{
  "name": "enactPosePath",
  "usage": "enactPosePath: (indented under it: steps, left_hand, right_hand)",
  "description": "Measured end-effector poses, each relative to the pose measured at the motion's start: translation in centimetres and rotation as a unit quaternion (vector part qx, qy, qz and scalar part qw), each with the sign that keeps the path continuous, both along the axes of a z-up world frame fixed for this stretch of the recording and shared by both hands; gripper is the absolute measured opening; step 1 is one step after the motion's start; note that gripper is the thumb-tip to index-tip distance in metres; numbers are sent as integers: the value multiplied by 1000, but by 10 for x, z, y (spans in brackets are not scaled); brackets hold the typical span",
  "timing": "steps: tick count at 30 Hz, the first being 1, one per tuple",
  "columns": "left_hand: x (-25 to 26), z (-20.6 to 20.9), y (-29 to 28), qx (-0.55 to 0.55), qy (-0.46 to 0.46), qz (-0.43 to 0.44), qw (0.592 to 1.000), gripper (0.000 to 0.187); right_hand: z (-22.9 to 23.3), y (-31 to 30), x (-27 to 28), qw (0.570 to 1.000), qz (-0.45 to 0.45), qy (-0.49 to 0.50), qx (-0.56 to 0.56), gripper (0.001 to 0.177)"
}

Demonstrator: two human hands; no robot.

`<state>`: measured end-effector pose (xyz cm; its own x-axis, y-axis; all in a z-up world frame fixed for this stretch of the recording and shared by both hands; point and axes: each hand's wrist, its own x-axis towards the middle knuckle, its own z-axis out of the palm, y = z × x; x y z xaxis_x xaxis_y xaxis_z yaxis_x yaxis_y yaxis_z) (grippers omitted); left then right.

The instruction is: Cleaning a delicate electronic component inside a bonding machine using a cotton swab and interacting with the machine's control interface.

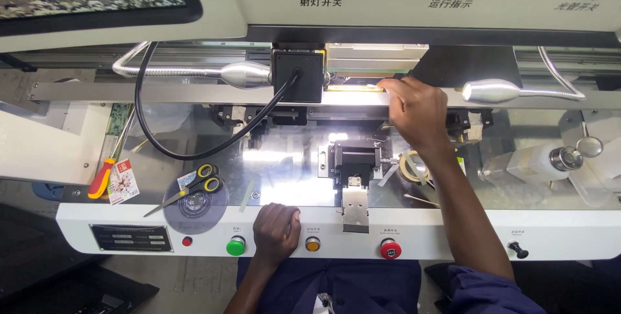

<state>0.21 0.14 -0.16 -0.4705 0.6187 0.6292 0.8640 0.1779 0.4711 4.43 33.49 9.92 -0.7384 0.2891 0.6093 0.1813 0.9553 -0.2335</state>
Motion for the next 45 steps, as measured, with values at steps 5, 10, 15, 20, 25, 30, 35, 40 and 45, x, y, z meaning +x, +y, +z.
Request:
enactPosePath:
  steps: [5, 10, 15, 20, 25, 30, 35, 40, 45]
  left_hand:
    - [0, 1, 1, 7, 1, 2, 1000, 13]
    - [0, 2, 0, 10, -2, 1, 1000, 14]
    - [0, 4, 2, 10, 1, 1, 1000, 14]
    - [1, -2, 0, 9, -4, 10, 1000, 14]
    - [1, -1, 1, 6, 1, 7, 1000, 14]
    - [2, -1, 0, 2, 9, 8, 1000, 13]
    - [6, -5, -2, 0, 7, -11, 1000, 16]
    - [7, -8, 0, -8, 27, 17, 999, 15]
    - [9, -19, -1, -22, 18, 26, 999, 15]
  right_hand:
    - [1, -7, -13, 999, 13, -41, 22, 31]
    - [5, 4, 10, 1000, 2, 3, -6, 36]
    - [-2, -9, -14, 999, 6, -32, 25, 34]
    - [-2, -7, -7, 997, 3, -67, 26, 30]
    - [-1, -3, 5, 1000, -6, -6, 25, 39]
    - [-6, -12, -16, 997, -10, -50, 54, 31]
    - [4, -8, 31, 996, -72, -25, 43, 33]
    - [18, 0, 141, 993, -102, 48, -31, 23]
    - [12, 34, 235, 963, -263, 60, 6, 24]
